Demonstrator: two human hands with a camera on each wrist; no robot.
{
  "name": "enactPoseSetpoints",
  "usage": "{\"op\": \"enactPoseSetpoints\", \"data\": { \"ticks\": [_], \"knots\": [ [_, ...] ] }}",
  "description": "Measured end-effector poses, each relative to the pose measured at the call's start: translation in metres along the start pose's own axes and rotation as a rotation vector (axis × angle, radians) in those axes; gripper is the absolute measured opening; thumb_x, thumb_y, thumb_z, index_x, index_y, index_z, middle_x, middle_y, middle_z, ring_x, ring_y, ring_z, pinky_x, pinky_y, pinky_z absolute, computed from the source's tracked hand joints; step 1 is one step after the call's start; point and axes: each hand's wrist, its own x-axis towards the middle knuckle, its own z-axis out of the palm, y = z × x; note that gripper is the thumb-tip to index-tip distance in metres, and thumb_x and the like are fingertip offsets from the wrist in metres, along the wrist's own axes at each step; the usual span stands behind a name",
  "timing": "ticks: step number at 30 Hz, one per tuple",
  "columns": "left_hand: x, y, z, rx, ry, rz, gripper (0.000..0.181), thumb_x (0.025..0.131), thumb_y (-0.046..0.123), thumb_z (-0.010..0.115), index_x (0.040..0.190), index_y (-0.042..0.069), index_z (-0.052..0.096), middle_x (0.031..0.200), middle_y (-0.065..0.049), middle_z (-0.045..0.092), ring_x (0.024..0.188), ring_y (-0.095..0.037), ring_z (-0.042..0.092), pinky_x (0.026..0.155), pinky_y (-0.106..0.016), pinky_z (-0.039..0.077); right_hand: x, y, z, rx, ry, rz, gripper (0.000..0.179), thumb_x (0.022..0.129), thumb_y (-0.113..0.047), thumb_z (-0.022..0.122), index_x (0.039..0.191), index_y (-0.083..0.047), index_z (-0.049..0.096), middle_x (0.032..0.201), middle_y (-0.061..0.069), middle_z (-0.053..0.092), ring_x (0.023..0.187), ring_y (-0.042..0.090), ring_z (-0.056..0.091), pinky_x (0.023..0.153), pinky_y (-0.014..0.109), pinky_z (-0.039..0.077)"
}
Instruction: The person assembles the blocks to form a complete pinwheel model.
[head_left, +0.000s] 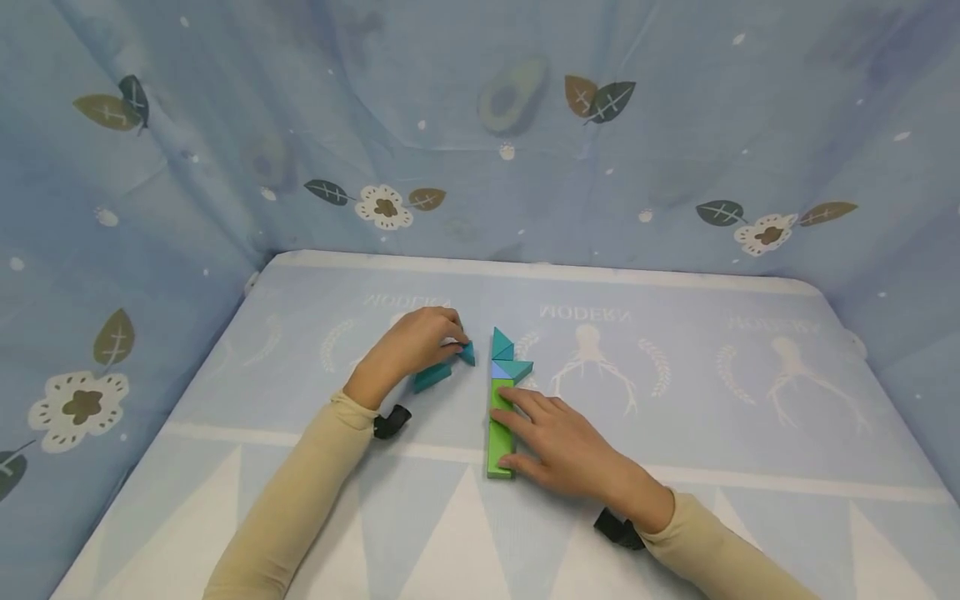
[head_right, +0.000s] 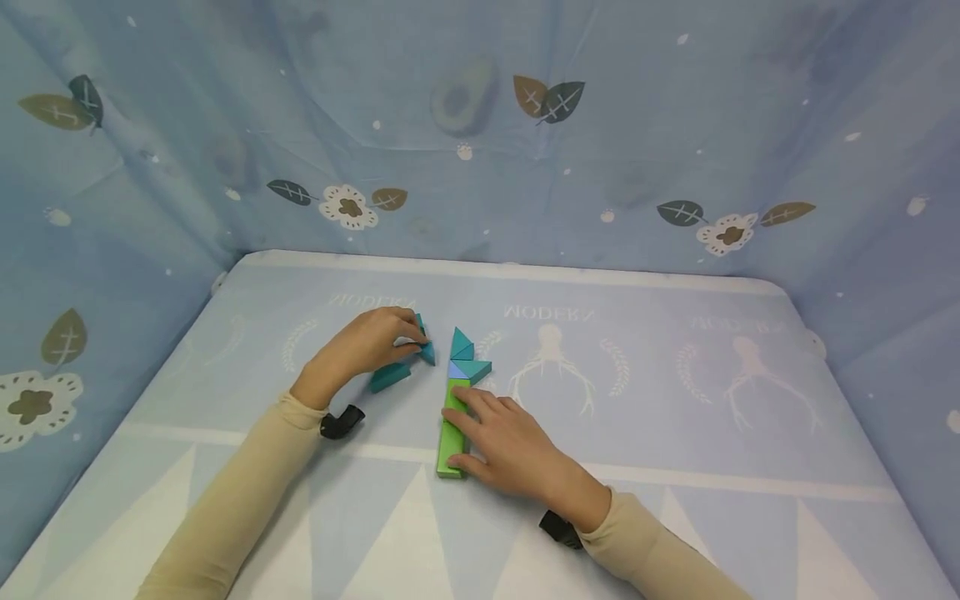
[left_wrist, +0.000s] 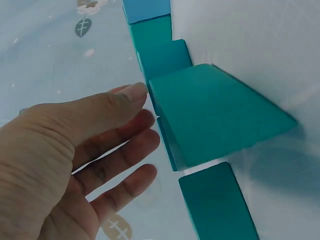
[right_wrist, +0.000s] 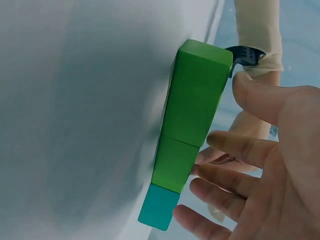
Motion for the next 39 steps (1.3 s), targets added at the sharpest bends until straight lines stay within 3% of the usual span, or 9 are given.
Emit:
{"op": "enactPoseSetpoints", "data": {
  "ticks": [6,12,18,24,30,39],
  "knots": [
    [0.003,-0.002,0.004,-0.068,0.01,0.007,0.012,0.085,0.008,0.075,0.096,0.009,0.08,0.094,-0.002,0.072,0.084,-0.017,0.067,0.075,-0.03,0.056,-0.001,0.002,-0.001,-0.002,-0.039,-0.003,0.06,0.092,-0.049,0.062,0.142,-0.018,0.052,0.152,0.009,0.04,0.138,0.027,0.043,0.101,0.045,0.047],
    [0.005,-0.001,0.009,-0.059,0.045,0.033,0.011,0.086,0.008,0.075,0.095,0.009,0.08,0.093,-0.003,0.072,0.085,-0.018,0.068,0.077,-0.031,0.056,0.0,0.003,-0.001,0.022,-0.043,-0.005,0.06,0.092,-0.049,0.063,0.142,-0.018,0.053,0.151,0.009,0.041,0.138,0.027,0.042,0.098,0.045,0.049],
    [0.0,-0.001,0.017,-0.013,0.09,0.037,0.011,0.085,0.008,0.075,0.095,0.011,0.08,0.093,-0.002,0.073,0.087,-0.018,0.067,0.079,-0.032,0.056,0.001,0.001,0.003,0.068,-0.049,0.002,0.059,0.091,-0.048,0.064,0.141,-0.018,0.054,0.152,0.009,0.04,0.138,0.028,0.042,0.095,0.05,0.05],
    [-0.003,0.002,0.021,0.075,0.162,0.11,0.012,0.085,0.003,0.074,0.091,0.011,0.081,0.09,-0.003,0.071,0.083,-0.018,0.067,0.075,-0.031,0.056,0.002,-0.001,0.007,0.065,-0.068,0.011,0.058,0.093,-0.05,0.06,0.142,-0.019,0.052,0.155,0.007,0.037,0.14,0.027,0.04,0.095,0.052,0.05],
    [0.004,0.008,0.022,0.137,0.162,0.134,0.012,0.087,0.002,0.072,0.084,0.012,0.079,0.084,-0.002,0.068,0.079,-0.017,0.065,0.072,-0.028,0.054,-0.001,0.001,0.006,0.034,-0.042,0.016,0.059,0.092,-0.049,0.063,0.142,-0.019,0.053,0.154,0.007,0.038,0.139,0.026,0.04,0.096,0.048,0.05],
    [0.006,0.007,0.022,0.146,0.161,0.124,0.009,0.086,0.003,0.072,0.087,0.01,0.079,0.09,-0.002,0.071,0.086,-0.018,0.066,0.077,-0.027,0.056,0.002,0.002,0.004,0.057,-0.041,0.0,0.059,0.092,-0.048,0.062,0.142,-0.018,0.052,0.154,0.008,0.037,0.139,0.027,0.04,0.094,0.048,0.051]
  ]
}}
